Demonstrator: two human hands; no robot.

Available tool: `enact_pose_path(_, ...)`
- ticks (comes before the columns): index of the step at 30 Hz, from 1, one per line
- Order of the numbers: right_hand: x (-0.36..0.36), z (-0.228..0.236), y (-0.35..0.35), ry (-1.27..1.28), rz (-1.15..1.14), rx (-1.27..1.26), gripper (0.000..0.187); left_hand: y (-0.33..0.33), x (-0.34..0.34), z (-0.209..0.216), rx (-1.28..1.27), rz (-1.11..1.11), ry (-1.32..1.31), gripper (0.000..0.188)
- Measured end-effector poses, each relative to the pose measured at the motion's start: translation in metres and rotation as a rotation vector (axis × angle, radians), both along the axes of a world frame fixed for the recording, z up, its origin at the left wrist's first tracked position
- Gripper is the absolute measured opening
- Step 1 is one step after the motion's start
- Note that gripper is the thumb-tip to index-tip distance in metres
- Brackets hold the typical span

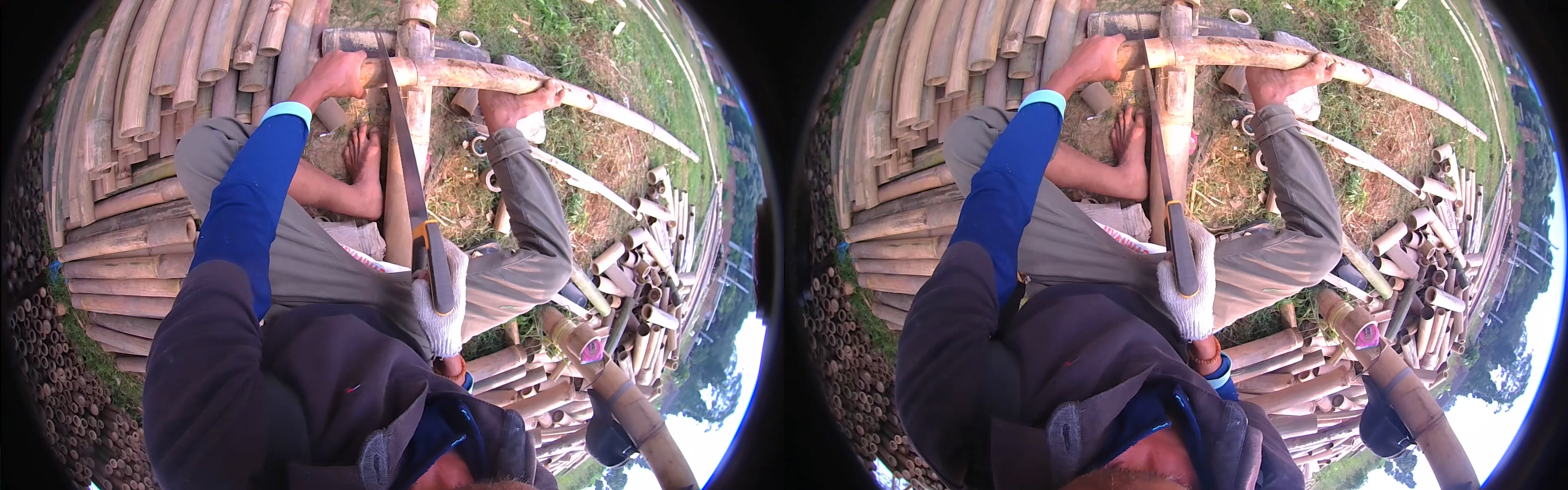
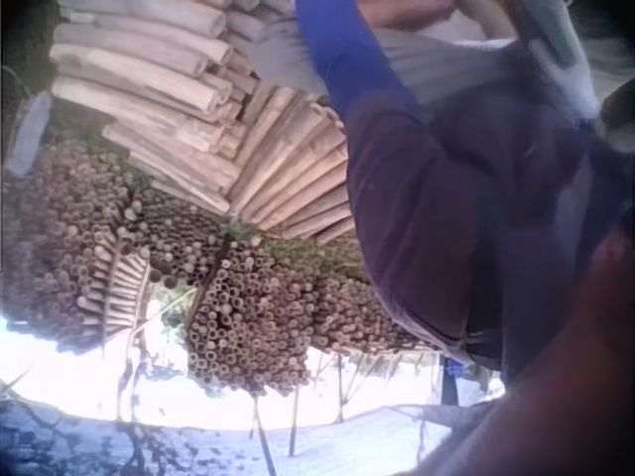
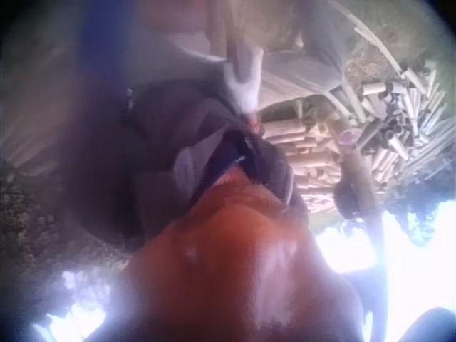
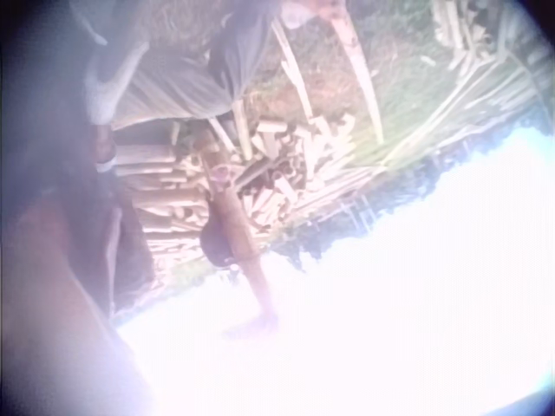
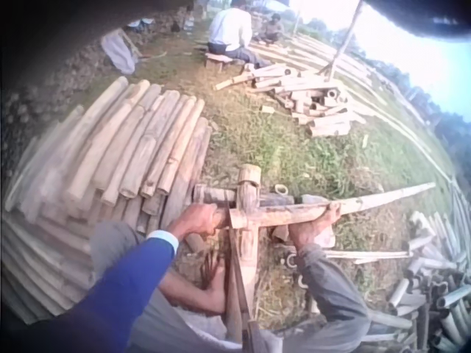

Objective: The person sits on the ground and uses a machete to split long bamboo poles into smaller sections. They repeatedly position the bamboo, strike it with the machete, and separate the split pieces, stacking them nearby.

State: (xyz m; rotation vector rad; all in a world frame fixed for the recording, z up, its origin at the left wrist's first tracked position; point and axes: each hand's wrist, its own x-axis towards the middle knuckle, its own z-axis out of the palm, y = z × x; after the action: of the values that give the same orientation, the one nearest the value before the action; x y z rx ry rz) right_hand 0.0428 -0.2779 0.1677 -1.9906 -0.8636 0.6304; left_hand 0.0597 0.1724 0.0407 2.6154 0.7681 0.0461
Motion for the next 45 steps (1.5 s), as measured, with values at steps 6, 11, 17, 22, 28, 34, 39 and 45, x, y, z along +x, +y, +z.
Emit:
enact_pose_path(6, 0.125, -0.065, 0.243, 0.077, 0.010, 0.195, 0.056, -0.002, 0.017, -0.001, 0.012, -0.047, -0.032, 0.064)
enact_pose_path(11, 0.060, -0.061, 0.132, 0.058, -0.013, 0.329, 0.060, 0.021, 0.014, -0.011, 0.028, -0.038, -0.018, 0.065)
enact_pose_path(17, 0.003, 0.001, 0.000, -0.041, 0.011, 0.030, 0.066, -0.003, 0.012, -0.005, -0.021, -0.021, 0.005, 0.067)
enact_pose_path(22, 0.096, -0.090, 0.197, -0.063, -0.016, 0.392, 0.051, -0.004, 0.020, 0.009, -0.033, -0.026, 0.035, 0.071)
enact_pose_path(28, 0.066, -0.075, 0.154, 0.094, -0.110, 0.312, 0.053, 0.017, 0.024, 0.010, -0.034, -0.062, 0.071, 0.078)
enact_pose_path(34, -0.006, 0.015, -0.014, 0.085, -0.063, 0.016, 0.068, 0.006, 0.012, -0.005, -0.078, -0.050, 0.085, 0.085)
enact_pose_path(39, 0.081, -0.100, 0.164, 0.153, -0.127, 0.380, 0.059, -0.004, 0.023, 0.002, -0.043, -0.036, 0.075, 0.079)
enact_pose_path(45, 0.074, -0.070, 0.161, -0.023, -0.097, 0.270, 0.048, 0.010, 0.024, 0.001, -0.052, -0.058, 0.115, 0.078)
